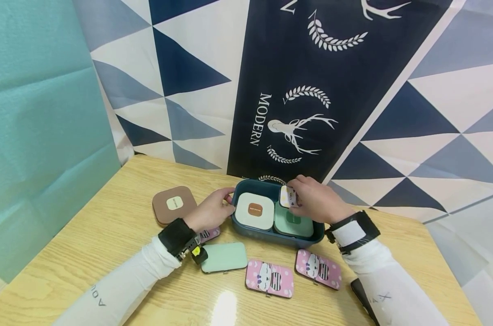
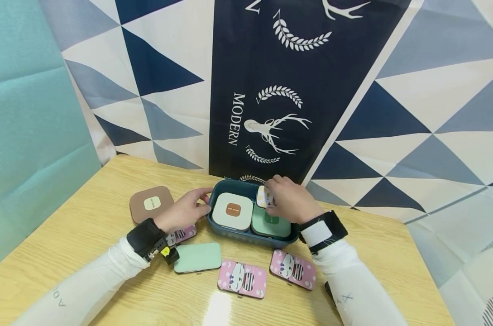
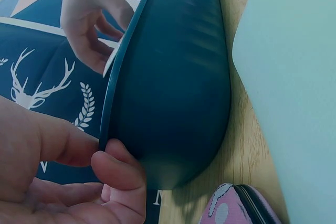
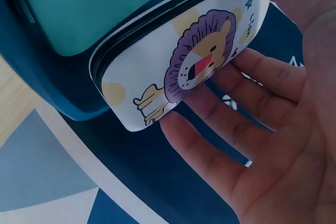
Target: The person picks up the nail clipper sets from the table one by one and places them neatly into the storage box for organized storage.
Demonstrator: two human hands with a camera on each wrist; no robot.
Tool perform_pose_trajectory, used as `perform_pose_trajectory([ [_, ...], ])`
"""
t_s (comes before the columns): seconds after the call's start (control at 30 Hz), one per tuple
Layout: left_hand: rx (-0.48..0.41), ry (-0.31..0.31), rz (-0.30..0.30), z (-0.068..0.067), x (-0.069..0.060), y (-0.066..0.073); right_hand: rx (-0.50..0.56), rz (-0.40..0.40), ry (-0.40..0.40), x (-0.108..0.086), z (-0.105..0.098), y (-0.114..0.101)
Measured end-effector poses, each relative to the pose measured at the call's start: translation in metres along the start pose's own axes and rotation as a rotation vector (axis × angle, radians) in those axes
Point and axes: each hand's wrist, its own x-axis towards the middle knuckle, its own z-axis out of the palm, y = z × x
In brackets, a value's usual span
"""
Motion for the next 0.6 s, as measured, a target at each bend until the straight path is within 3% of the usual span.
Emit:
perform_pose_trajectory([
  [0.6,-0.001,0.001,0.013,0.0,0.001,-0.001,0.01,0.029,-0.094,0.015,0.012,0.002],
])
